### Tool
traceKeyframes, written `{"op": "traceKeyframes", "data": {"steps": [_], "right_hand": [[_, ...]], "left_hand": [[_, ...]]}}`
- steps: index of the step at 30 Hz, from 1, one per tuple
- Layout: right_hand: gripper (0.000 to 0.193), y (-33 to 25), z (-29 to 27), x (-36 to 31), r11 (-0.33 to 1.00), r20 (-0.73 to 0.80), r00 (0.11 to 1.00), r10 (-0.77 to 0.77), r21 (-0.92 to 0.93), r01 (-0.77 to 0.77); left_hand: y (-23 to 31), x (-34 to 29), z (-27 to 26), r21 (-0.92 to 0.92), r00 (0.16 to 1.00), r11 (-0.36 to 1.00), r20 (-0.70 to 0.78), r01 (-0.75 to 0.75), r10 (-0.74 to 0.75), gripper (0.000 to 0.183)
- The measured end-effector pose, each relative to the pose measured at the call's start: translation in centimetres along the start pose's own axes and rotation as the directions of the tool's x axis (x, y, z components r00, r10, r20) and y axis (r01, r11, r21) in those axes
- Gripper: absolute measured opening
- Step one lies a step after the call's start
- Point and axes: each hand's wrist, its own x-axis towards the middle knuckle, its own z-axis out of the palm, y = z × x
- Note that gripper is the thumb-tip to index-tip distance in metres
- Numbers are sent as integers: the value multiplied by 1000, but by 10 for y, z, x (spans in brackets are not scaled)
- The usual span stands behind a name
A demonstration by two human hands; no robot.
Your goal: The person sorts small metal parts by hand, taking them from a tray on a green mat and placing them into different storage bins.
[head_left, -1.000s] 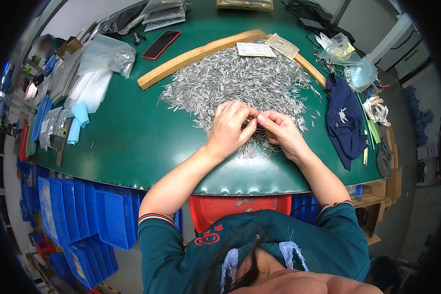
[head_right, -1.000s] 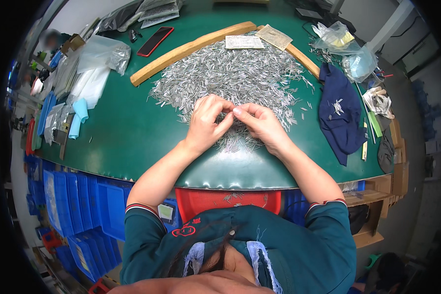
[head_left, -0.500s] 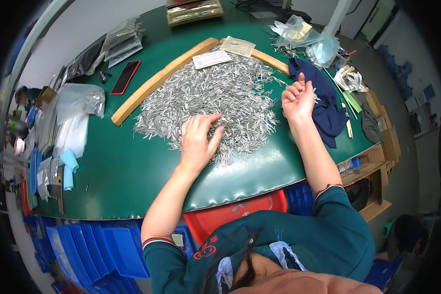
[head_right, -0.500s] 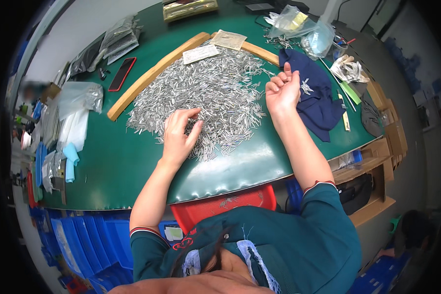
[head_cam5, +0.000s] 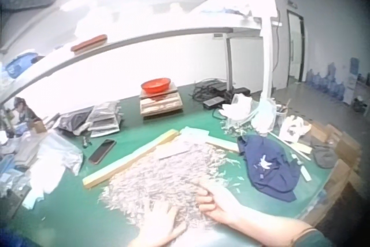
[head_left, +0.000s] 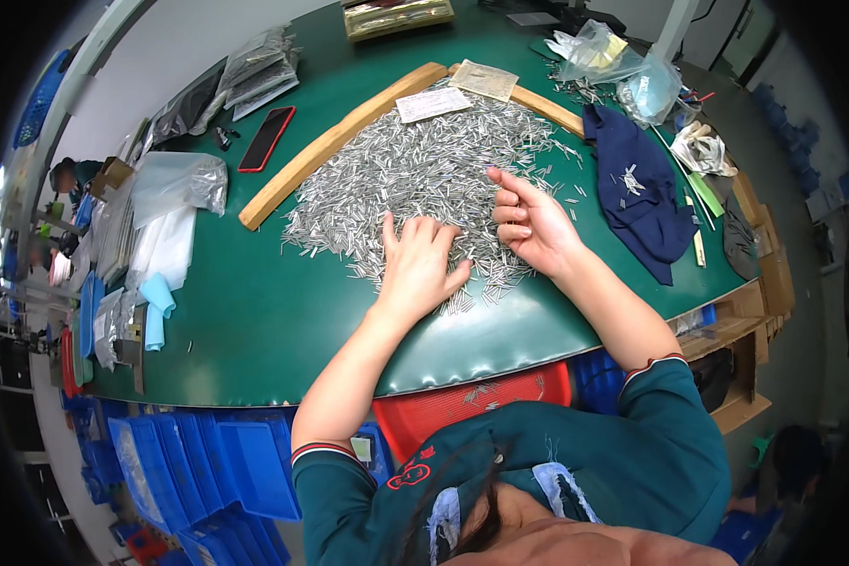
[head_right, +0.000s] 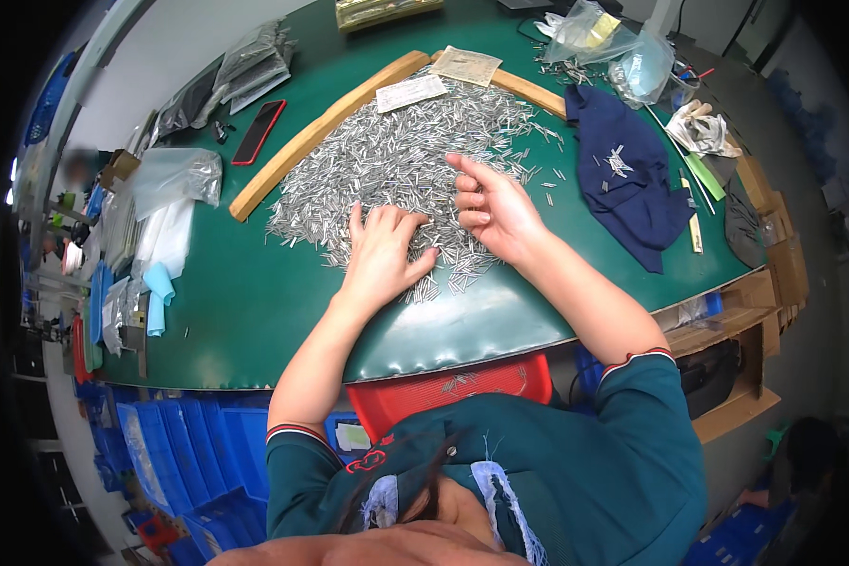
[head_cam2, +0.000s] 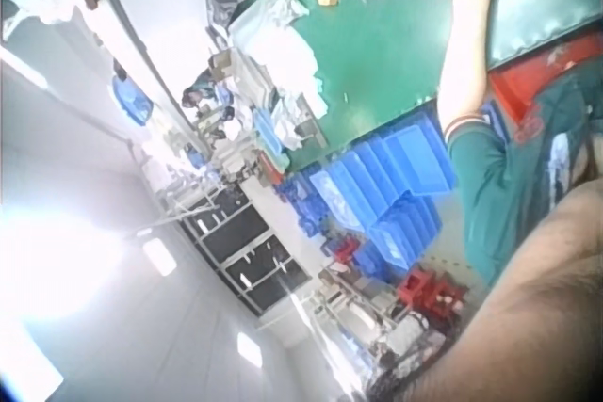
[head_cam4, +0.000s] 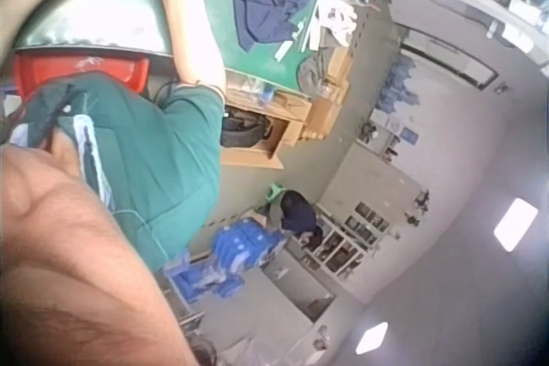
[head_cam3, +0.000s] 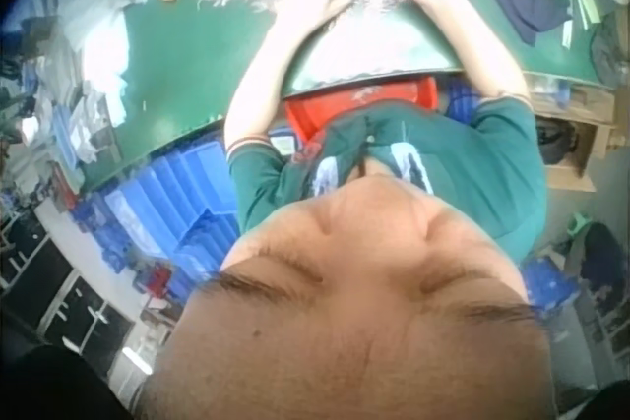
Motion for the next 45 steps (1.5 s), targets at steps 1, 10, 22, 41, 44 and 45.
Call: {"op": "traceKeyframes", "data": {"steps": [1, 10, 22, 41, 44, 45], "right_hand": [[20, 1, 2, -1, 999, -27, 999, 31, -35, -32], [22, 12, 8, -6, 951, -12, 993, 121, -287, -119], [18, 24, 12, -11, 678, 23, 998, 65, -734, -27], [17, 25, 16, -14, 646, 117, 983, -138, -742, 179], [17, 25, 16, -14, 650, 135, 981, -139, -735, 194], [17, 25, 15, -14, 647, 139, 980, -145, -735, 200]], "left_hand": [[0, 1, 2, 0, 997, 1000, -71, -6, 6, 27], [-16, -2, -6, -153, 981, 985, -162, 82, -107, 11], [-14, 0, -12, -512, 959, 858, -218, 45, -180, 13], [-9, 0, -10, -765, 964, 637, -85, 98, -251, 20], [-9, 0, -11, -764, 962, 642, -126, 61, -241, 20], [-10, 1, -11, -764, 965, 644, -132, 47, -227, 20]]}}
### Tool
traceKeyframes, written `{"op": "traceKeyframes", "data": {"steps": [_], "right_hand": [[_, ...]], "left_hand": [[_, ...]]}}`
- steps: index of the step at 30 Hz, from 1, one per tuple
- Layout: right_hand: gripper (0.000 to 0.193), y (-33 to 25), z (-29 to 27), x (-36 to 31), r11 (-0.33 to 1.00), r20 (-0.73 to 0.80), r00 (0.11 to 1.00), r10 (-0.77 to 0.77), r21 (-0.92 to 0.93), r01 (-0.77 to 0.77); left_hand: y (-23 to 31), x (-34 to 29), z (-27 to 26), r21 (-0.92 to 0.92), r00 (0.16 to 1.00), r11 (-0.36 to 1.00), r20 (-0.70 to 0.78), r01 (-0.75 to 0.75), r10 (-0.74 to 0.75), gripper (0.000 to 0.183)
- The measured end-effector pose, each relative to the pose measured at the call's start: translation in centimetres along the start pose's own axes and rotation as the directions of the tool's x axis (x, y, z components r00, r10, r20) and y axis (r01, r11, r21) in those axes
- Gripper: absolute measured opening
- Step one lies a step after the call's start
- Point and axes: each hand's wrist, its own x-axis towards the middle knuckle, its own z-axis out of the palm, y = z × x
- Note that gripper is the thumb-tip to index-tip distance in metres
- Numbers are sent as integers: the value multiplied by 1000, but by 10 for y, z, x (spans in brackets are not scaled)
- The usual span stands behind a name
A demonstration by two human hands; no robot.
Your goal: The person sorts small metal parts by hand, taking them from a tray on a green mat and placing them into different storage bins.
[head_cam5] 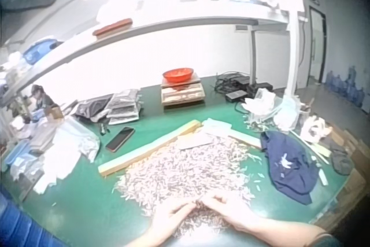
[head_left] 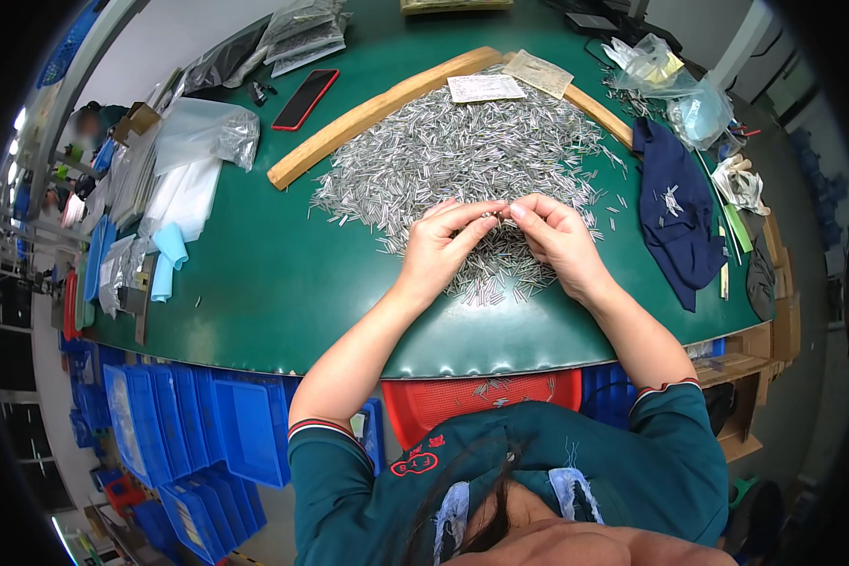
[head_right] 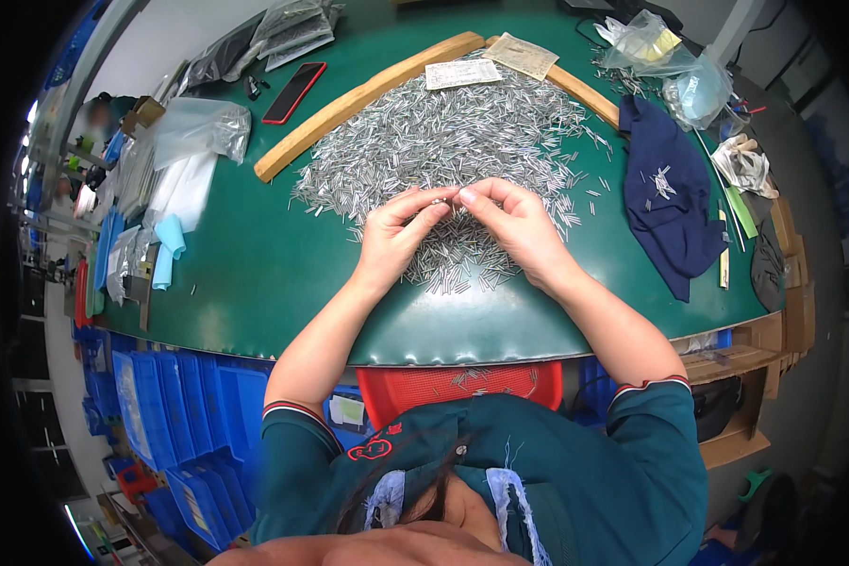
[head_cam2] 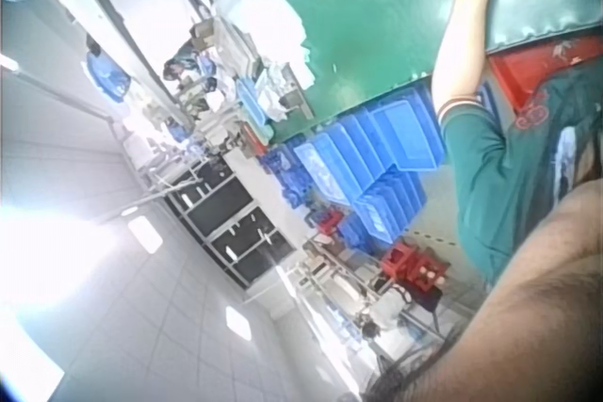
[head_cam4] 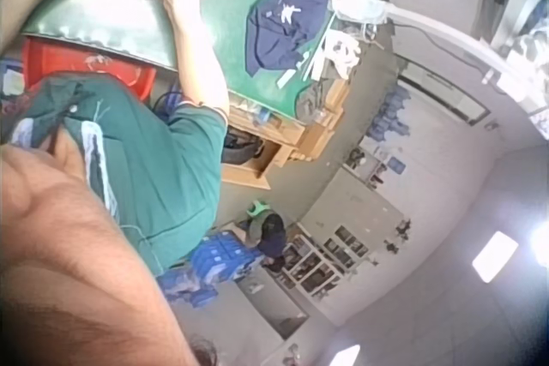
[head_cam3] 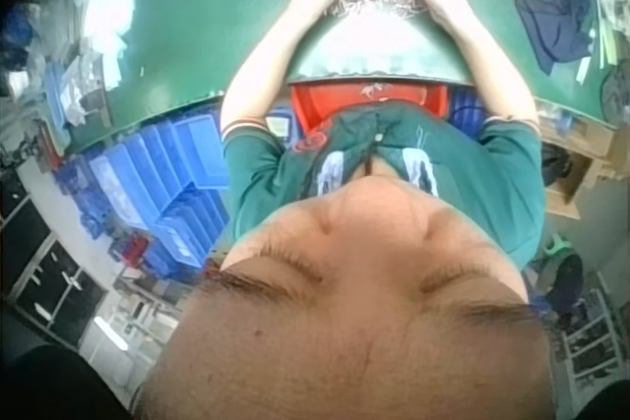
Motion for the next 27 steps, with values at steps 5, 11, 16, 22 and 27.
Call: {"op": "traceKeyframes", "data": {"steps": [5, 11, 16, 22, 27], "right_hand": [[17, -1, 1, 0, 1000, -12, 1000, 1, -10, -1], [18, -1, 1, -1, 1000, -28, 1000, 3, -14, -3], [17, 1, 1, -1, 1000, -35, 999, -6, -18, 5], [18, 2, -1, -1, 998, -11, 998, -65, -19, 65], [20, 1, -3, -2, 1000, -5, 1000, -25, -8, 25]], "left_hand": [[-2, -1, 6, -177, 997, 983, -54, 43, -53, 21], [-5, -1, 5, -176, 997, 982, -29, 64, -70, 22], [-5, -2, 4, -156, 996, 986, -46, 64, -72, 21], [-1, -2, 0, -60, 997, 996, 40, 70, -68, 19], [4, 0, -2, 47, 999, 999, 38, 26, -28, 16]]}}
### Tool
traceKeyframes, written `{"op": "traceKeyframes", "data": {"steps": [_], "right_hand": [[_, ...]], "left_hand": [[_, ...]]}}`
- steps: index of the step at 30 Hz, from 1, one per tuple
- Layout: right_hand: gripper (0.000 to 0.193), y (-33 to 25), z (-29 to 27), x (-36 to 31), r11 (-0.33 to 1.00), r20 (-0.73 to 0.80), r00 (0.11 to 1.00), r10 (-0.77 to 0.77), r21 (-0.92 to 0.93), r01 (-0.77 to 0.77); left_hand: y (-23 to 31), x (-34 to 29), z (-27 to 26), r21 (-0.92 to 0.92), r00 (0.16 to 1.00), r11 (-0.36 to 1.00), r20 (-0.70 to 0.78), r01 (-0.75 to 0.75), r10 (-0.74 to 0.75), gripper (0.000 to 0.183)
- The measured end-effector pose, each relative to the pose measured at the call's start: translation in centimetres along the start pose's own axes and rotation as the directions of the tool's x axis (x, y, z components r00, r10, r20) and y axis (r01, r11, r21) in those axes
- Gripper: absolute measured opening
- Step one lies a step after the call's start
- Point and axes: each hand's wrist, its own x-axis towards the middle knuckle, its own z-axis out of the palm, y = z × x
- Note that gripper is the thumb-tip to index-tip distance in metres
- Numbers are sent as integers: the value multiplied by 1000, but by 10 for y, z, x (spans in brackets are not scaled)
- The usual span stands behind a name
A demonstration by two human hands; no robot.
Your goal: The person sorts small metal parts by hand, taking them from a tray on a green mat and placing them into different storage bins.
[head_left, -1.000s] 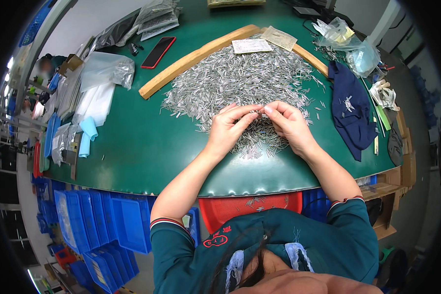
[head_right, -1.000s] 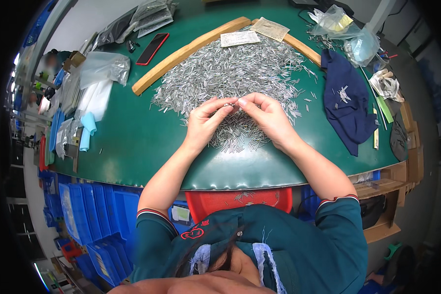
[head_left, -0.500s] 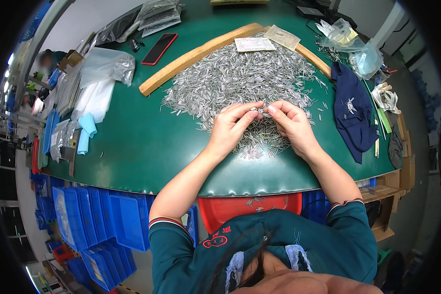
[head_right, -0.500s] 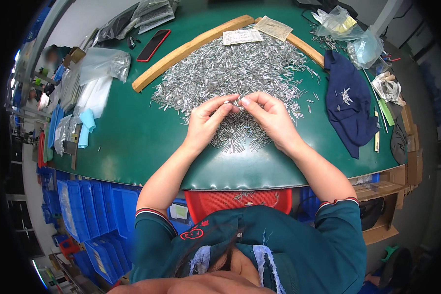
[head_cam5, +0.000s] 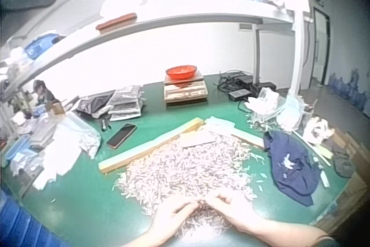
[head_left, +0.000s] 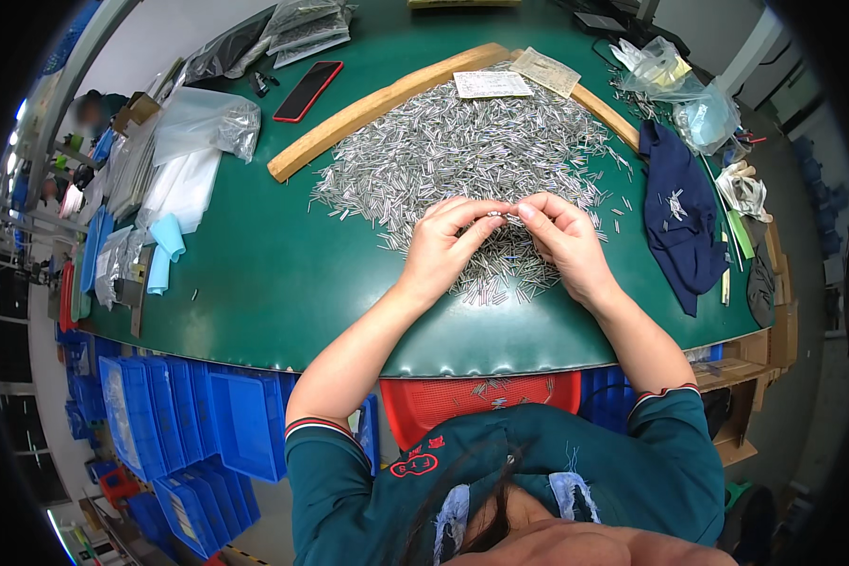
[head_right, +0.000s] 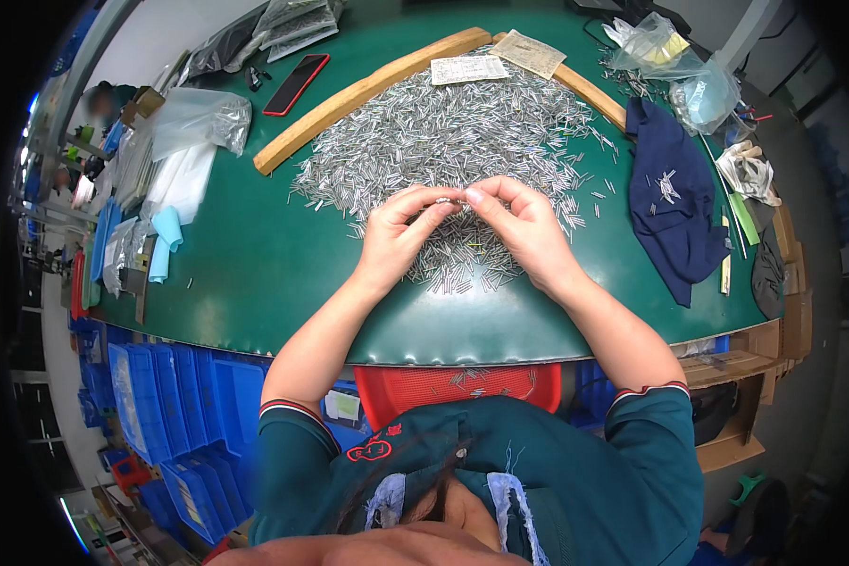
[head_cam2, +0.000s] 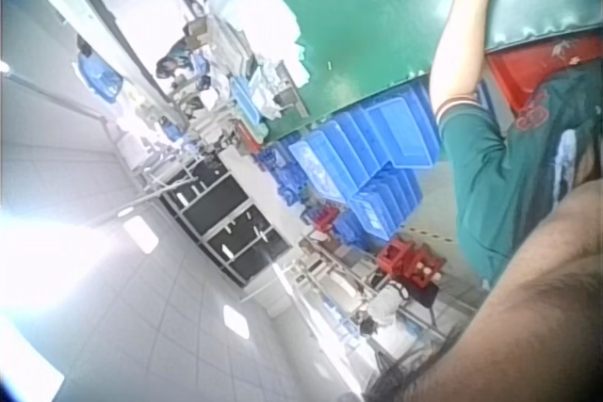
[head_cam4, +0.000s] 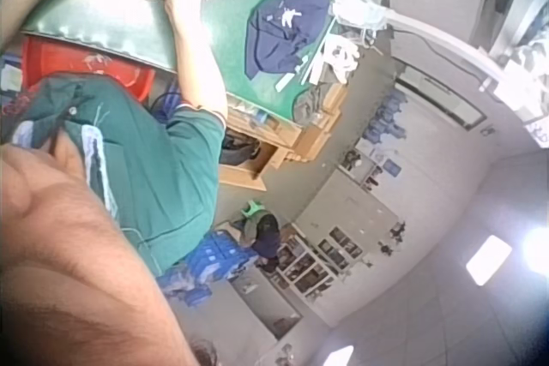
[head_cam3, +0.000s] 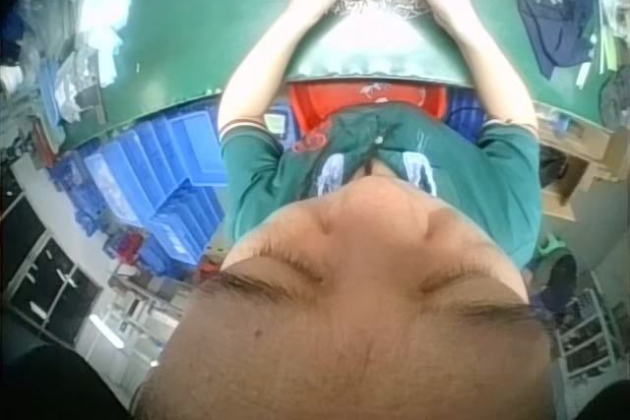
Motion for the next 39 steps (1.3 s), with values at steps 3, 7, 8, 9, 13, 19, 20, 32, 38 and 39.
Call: {"op": "traceKeyframes", "data": {"steps": [3, 7, 8, 9, 13, 19, 20, 32, 38, 39], "right_hand": [[20, -1, 1, -1, 999, -10, 1000, -24, -36, 24], [19, -1, 2, -1, 996, -18, 999, -44, -81, 42], [19, -2, 2, -1, 996, -17, 999, -44, -81, 42], [19, -3, 2, -2, 996, -13, 999, -47, -81, 46], [18, 3, 3, 0, 988, -25, 993, -112, -112, 108], [16, 0, 4, 0, 981, -6, 991, -133, -144, 131], [16, 2, 4, 0, 981, -6, 991, -133, -144, 131], [14, 8, 3, -1, 914, 36, 975, -218, -343, 217], [13, 12, 2, 2, 883, 15, 977, -211, -426, 198], [13, 10, 0, 3, 882, 8, 977, -215, -428, 198]], "left_hand": [[-2, 0, 1, 11, 999, 999, -14, -34, 34, 16], [-3, 0, 2, 57, 998, 997, -15, -52, 53, 17], [-3, 0, 2, 52, 998, 997, -26, -64, 65, 17], [-3, -1, 2, 47, 996, 996, -36, -76, 78, 18], [-5, -1, 4, 39, 994, 995, -52, -97, 99, 18], [-5, -1, 4, 44, 994, 994, -53, -97, 99, 17], [-5, -1, 4, 44, 994, 995, -56, -92, 95, 17], [-8, -6, 7, 329, 970, 919, -28, -218, 241, 15], [-10, -5, 8, 330, 979, 926, -27, -183, 203, 13], [-10, -5, 7, 329, 985, 931, -18, -158, 173, 12]]}}
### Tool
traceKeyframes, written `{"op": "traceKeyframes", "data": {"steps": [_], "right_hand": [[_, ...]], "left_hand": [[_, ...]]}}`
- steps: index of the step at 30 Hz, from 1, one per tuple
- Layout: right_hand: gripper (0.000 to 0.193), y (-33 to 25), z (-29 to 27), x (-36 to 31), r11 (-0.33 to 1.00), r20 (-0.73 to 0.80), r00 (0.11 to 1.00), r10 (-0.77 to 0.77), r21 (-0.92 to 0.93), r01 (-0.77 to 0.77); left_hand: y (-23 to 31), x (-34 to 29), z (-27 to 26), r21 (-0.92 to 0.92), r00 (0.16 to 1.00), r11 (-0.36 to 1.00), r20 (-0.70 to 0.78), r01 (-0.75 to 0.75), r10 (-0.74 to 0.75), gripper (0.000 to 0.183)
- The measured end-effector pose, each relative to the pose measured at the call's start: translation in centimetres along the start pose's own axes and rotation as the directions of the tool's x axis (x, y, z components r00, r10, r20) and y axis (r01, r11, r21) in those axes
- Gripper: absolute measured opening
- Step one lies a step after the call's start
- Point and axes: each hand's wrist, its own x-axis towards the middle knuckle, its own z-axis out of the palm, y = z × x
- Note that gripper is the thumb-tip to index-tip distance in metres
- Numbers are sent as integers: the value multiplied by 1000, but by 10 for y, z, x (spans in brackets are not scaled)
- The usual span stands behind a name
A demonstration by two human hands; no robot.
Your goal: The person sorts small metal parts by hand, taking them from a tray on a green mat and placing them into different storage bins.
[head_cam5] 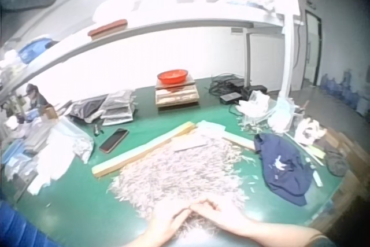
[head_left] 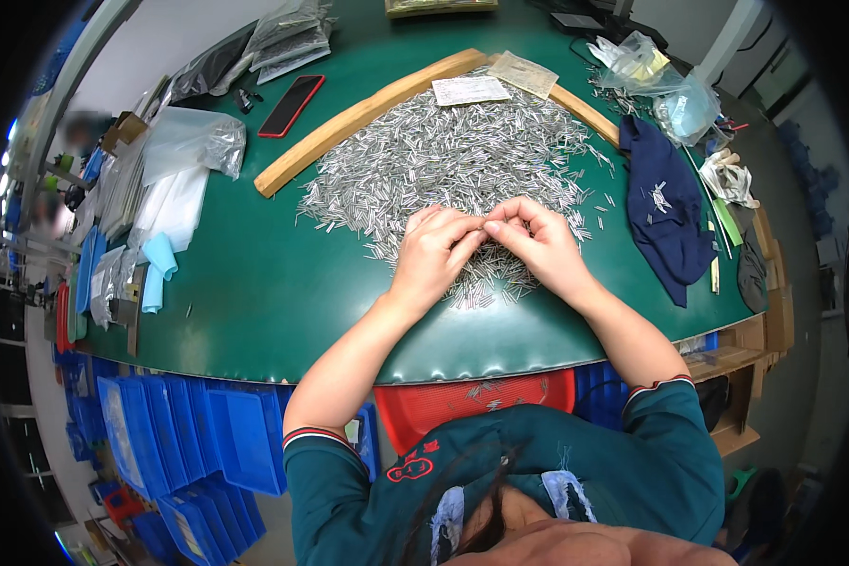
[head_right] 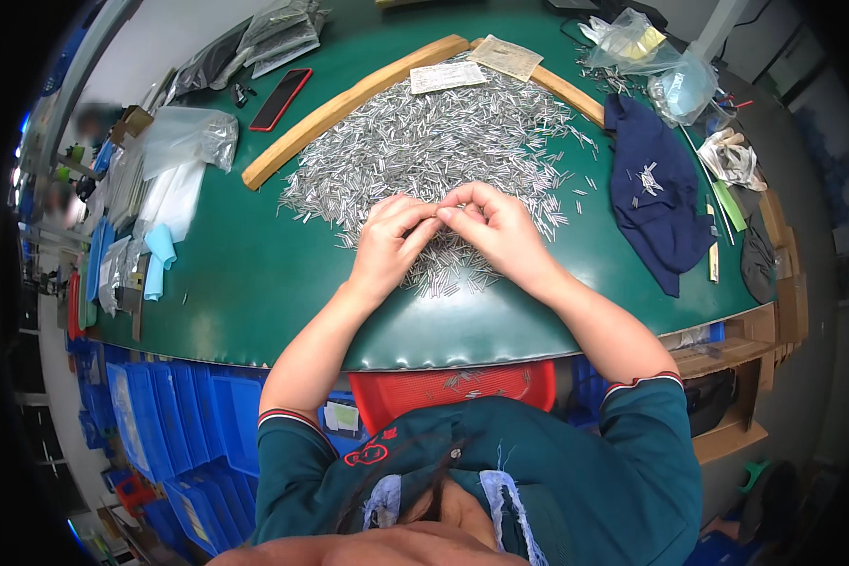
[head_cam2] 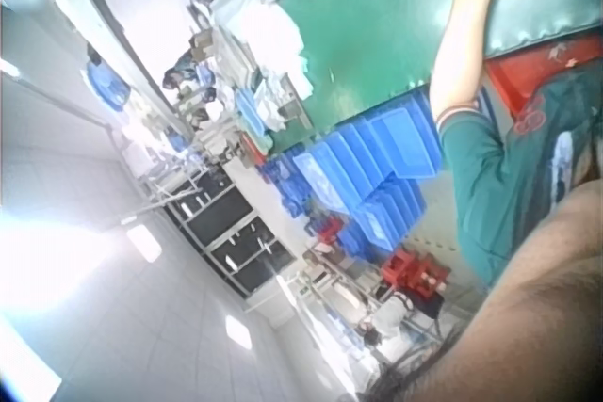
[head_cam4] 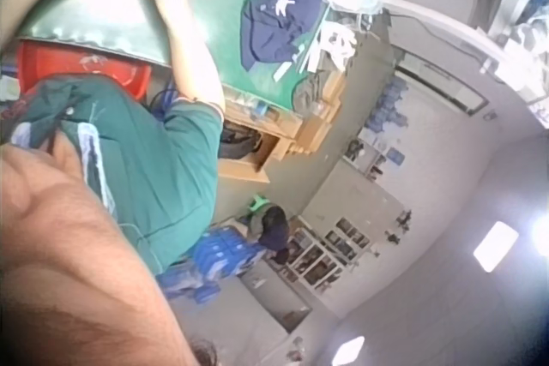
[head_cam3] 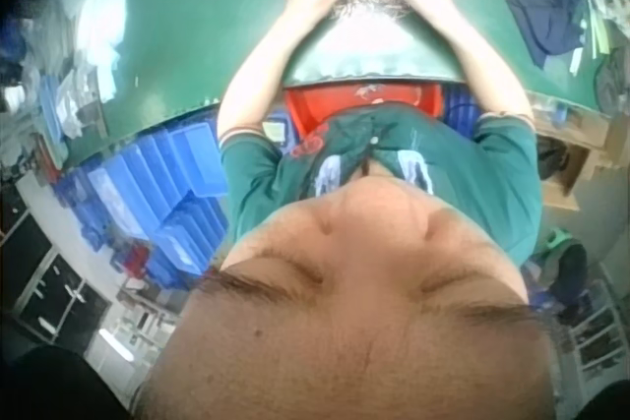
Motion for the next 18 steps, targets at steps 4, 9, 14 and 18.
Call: {"op": "traceKeyframes", "data": {"steps": [4, 9, 14, 18], "right_hand": [[15, -2, -21, 11, 550, 123, 931, 343, 778, -305], [13, 25, -76, 30, 102, -116, 872, 476, 992, 77], [19, 28, -102, 29, 110, -421, 789, 448, 902, 418], [17, 20, -76, 29, 184, -226, 888, 400, 969, 164]], "left_hand": [[0, 4, -1, -39, 999, 998, 26, 39, -38, 11], [4, 5, -3, -11, 999, 999, 12, 40, -40, 11], [6, 6, -3, 0, 999, 1000, 18, 29, -29, 11], [4, 5, -4, 1, 1000, 1000, 14, 25, -25, 12]]}}
